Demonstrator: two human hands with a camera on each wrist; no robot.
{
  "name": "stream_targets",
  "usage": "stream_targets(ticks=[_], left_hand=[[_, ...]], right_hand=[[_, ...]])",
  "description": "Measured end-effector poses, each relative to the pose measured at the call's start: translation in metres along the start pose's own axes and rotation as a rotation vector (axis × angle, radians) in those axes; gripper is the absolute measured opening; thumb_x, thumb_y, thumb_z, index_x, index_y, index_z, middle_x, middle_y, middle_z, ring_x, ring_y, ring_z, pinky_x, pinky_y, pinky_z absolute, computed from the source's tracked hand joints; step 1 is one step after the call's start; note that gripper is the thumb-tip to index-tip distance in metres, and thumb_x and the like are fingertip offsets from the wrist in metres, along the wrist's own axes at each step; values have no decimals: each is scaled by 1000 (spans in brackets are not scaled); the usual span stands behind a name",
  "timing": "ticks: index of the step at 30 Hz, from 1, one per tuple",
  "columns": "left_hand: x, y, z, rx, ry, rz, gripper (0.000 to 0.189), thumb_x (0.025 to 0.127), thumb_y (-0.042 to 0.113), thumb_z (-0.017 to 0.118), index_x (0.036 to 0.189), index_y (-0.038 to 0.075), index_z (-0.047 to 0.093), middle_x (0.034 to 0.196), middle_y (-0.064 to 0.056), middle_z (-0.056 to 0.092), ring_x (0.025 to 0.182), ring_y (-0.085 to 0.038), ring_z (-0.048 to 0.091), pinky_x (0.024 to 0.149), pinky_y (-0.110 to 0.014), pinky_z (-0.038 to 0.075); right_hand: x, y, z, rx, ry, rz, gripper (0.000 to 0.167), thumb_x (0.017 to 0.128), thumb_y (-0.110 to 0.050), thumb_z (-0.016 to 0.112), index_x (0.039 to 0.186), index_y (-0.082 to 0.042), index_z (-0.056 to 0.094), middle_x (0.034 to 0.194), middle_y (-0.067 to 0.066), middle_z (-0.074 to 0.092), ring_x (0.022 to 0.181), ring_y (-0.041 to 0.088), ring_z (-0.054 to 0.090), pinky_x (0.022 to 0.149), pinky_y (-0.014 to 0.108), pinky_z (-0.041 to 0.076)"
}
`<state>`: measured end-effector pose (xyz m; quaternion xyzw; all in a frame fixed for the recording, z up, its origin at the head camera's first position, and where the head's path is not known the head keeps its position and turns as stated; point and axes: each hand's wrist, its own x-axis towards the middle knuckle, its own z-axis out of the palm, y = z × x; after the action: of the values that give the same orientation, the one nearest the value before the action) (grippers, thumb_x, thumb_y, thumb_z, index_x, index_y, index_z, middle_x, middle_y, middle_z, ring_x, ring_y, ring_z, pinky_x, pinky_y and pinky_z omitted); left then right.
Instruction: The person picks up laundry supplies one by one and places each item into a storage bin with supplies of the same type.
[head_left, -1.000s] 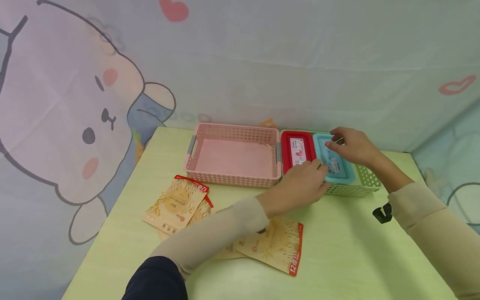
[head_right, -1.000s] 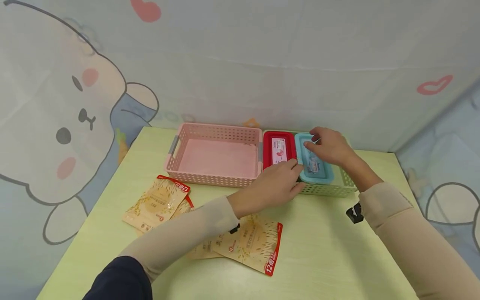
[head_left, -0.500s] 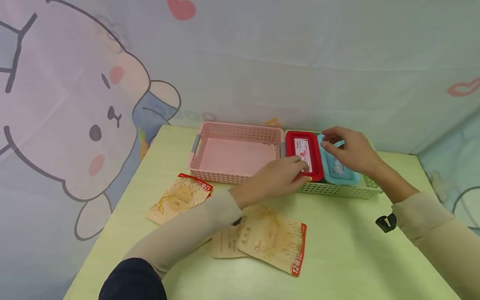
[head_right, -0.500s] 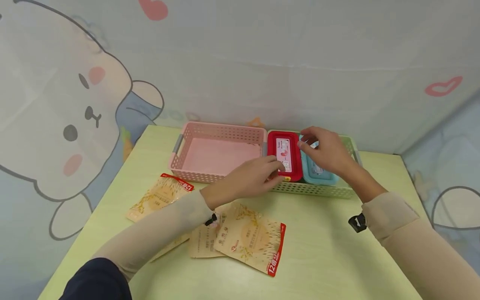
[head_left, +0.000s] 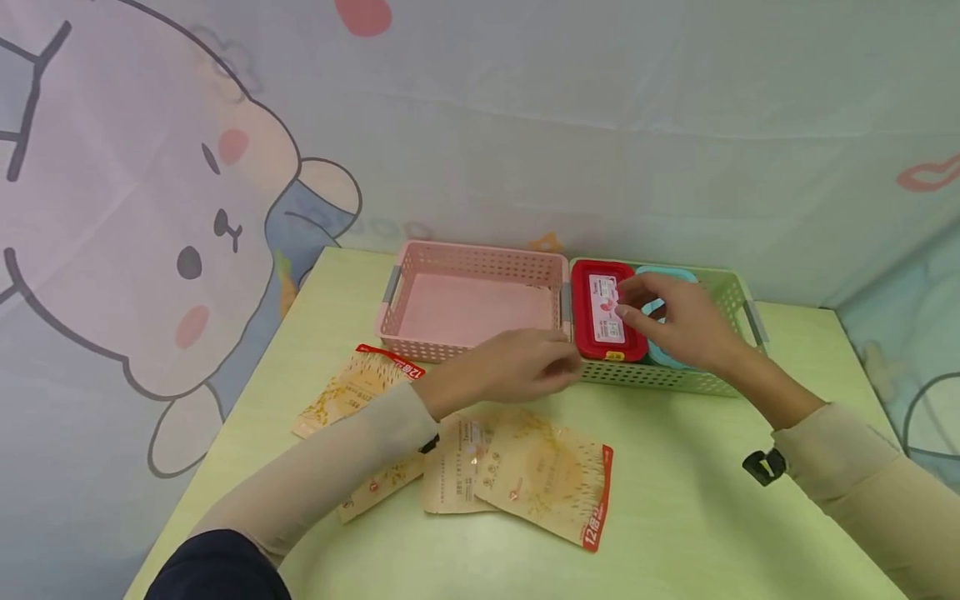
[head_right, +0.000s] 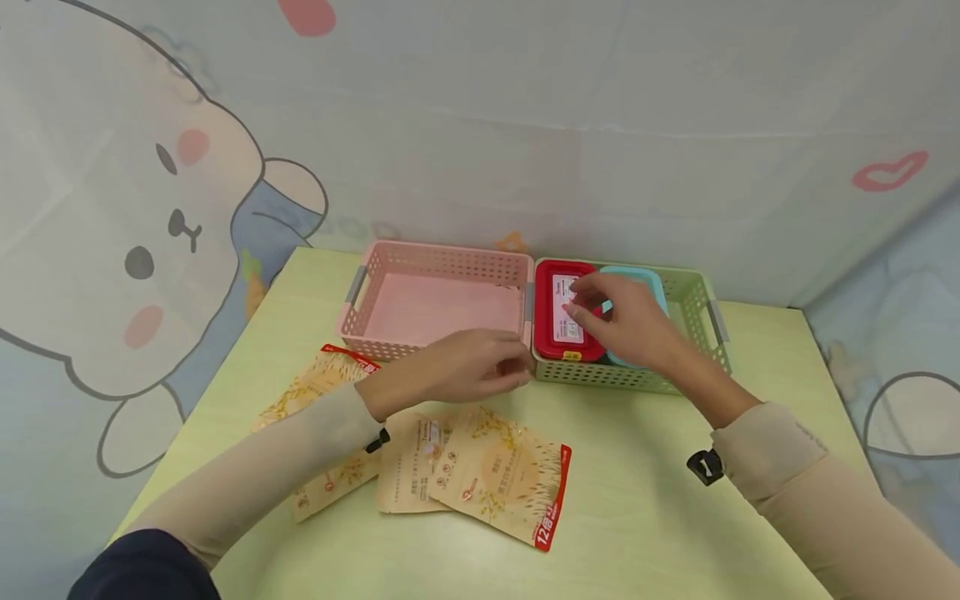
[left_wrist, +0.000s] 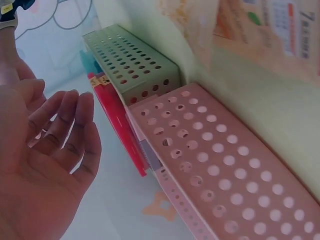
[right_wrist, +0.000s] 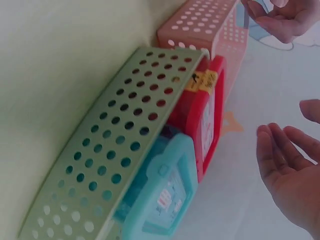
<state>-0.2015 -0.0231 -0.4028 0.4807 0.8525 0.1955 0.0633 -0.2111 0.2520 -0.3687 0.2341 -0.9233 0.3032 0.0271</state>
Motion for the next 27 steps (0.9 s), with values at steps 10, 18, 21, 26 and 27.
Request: stream_targets(ticks=[10, 18, 21, 26, 27], left_hand=[[-24, -6, 7, -6, -38, -62, 22, 108, 29, 64, 114, 10, 73, 92, 3, 63, 80, -9, 57, 74, -22, 49], [-46, -12, 16, 33, -83, -175, 27, 109, 28, 63, 120, 5, 71, 106, -5, 68, 90, -15, 64, 83, -30, 57], [-51, -16, 23, 43, -71, -217, 30, 108, 27, 63, 125, 3, 70, 112, -8, 70, 95, -17, 67, 87, -33, 58], [-56, -21, 34, 24, -94, -279, 34, 108, 30, 63, 126, 2, 69, 109, -8, 72, 90, -16, 67, 83, -33, 58], [-56, -22, 36, 0, -98, -292, 35, 108, 29, 63, 127, 0, 69, 108, -9, 73, 90, -17, 68, 83, -33, 58]], right_hand=[[-12, -8, 24, 91, -5, -47, 28, 101, -16, 72, 125, -1, 70, 112, 7, 75, 97, 22, 70, 81, 41, 62], [-19, -14, 47, 141, -115, -53, 22, 101, -19, 75, 120, -9, 73, 107, -3, 75, 96, 14, 69, 81, 36, 62], [-20, -17, 53, 145, -136, -66, 21, 101, -20, 76, 119, -12, 74, 104, -6, 74, 95, 12, 68, 79, 34, 61], [-24, -20, 67, 154, -177, -78, 21, 99, -19, 78, 119, -16, 73, 101, -9, 70, 94, 12, 67, 79, 33, 61], [-25, -20, 70, 155, -187, -80, 23, 99, -19, 78, 121, -16, 72, 102, -9, 70, 95, 12, 67, 80, 33, 61]])
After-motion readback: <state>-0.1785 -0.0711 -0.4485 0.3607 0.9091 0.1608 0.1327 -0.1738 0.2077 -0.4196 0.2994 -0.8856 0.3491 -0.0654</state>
